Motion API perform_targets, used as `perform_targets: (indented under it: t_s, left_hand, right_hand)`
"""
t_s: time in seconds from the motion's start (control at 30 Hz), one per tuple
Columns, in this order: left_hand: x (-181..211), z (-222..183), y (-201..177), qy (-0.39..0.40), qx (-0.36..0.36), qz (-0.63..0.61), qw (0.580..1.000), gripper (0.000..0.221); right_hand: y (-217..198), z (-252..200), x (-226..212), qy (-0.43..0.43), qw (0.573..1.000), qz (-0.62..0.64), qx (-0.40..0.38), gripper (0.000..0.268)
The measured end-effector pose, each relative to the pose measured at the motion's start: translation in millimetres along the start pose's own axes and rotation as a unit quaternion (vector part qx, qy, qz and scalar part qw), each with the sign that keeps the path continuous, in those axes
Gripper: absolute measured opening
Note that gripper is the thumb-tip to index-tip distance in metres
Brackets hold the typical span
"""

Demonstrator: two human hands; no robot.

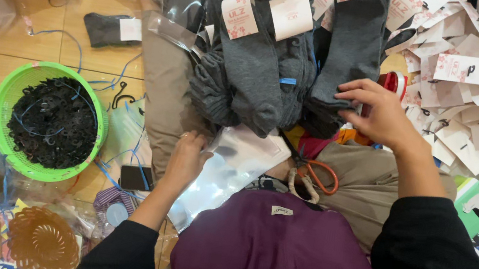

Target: The person places pairs of socks into individual plastic bags by hand.

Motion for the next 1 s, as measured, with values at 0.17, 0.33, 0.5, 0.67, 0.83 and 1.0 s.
perform_targets:
  t_s: [0.17,0.33,0.5,0.67,0.83,1.0]
  left_hand:
    - [-10.5,11.4,14.7,0.0,-0.062,-0.035,0.997,0.015]
    - [17.3,17.1,-25.4,-0.048,-0.09,-0.027,0.994,0.034]
    - [24.1,13.7,-45.9,-0.094,-0.226,-0.192,0.95,0.043]
    - [49.0,3.9,-82.7,-0.046,-0.385,-0.498,0.775,0.01]
    - [74.6,4.9,-145.9,0.033,-0.279,-0.655,0.702,0.03]
    - [113.6,21.1,-185.3,0.113,-0.137,-0.783,0.596,0.025]
  right_hand:
    - [-11.5,-13.5,22.7,0.009,0.997,0.008,0.081,0.029]
    - [-24.8,-23.0,56.3,0.124,0.956,0.215,0.156,0.022]
    - [19.3,-33.3,100.4,0.235,0.961,-0.047,0.14,0.018]
    - [17.2,-6.9,63.4,0.178,0.955,-0.1,0.214,0.025]
    - [12.3,13.1,30.0,0.168,0.939,-0.226,0.195,0.037]
    - [9.9,23.1,66.8,0.129,0.959,-0.208,0.146,0.039]
Point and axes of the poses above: each hand's wrist, its own z-axis towards the middle knuckle, its own y-axis out of the palm, x = y × z, the point moved 4 cm from there along z, towards the middle knuckle, and after that the axes turned 2 degrees about x, right-handed, at the moved point
